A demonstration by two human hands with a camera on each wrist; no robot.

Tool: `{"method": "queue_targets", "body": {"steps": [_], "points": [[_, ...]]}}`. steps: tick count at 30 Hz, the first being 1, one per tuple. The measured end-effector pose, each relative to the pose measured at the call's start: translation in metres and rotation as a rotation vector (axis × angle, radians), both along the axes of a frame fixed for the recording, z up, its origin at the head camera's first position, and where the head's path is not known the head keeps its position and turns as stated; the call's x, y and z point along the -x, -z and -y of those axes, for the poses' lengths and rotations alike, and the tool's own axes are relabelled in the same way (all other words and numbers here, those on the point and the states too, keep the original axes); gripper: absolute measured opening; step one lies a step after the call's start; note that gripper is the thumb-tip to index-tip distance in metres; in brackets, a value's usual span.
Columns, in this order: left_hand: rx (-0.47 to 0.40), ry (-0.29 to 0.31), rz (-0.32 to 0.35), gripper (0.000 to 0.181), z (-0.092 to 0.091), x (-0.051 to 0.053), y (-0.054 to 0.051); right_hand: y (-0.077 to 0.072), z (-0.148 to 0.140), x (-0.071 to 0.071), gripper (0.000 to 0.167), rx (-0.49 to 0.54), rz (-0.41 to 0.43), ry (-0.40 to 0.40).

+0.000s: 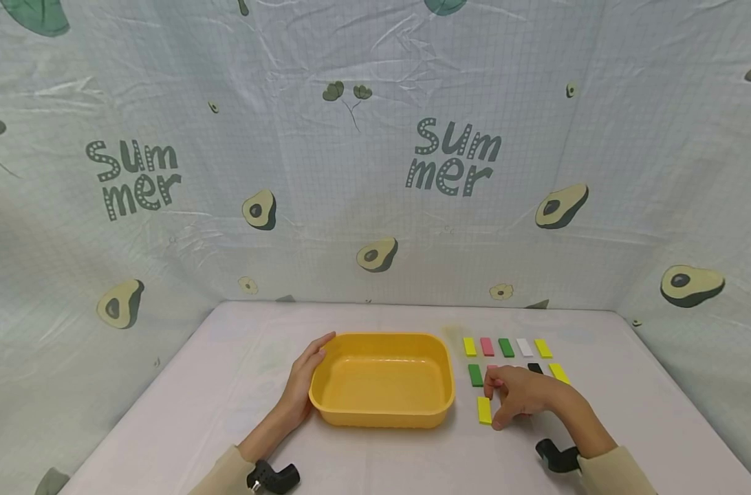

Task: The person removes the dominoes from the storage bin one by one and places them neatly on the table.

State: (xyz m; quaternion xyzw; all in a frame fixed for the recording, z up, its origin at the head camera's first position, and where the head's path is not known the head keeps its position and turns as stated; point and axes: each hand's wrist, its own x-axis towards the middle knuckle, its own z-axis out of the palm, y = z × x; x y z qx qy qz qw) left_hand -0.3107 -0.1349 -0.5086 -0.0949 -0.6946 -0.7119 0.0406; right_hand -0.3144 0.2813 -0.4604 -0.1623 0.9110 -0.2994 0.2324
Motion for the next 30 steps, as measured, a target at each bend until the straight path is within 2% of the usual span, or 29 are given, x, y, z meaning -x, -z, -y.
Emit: {"method": "queue_targets", "body": {"steps": [18,25,30], "points": [[0.007,-0.007,-0.006,0.048,0.000,0.000,0.000,0.002,-0.002,0.002,0.045,-0.010,-0.001,-0.009],[-0.019,-0.006,0.022,0.048,0.003,0.002,0.000,-0.003,-0.001,0.003,0.044,-0.006,0.021,-0.024],[-0.071,0.036,0.068,0.052,0.008,0.004,-0.003,-0.012,-0.003,-0.001,0.045,-0.023,0.024,-0.005]]}}
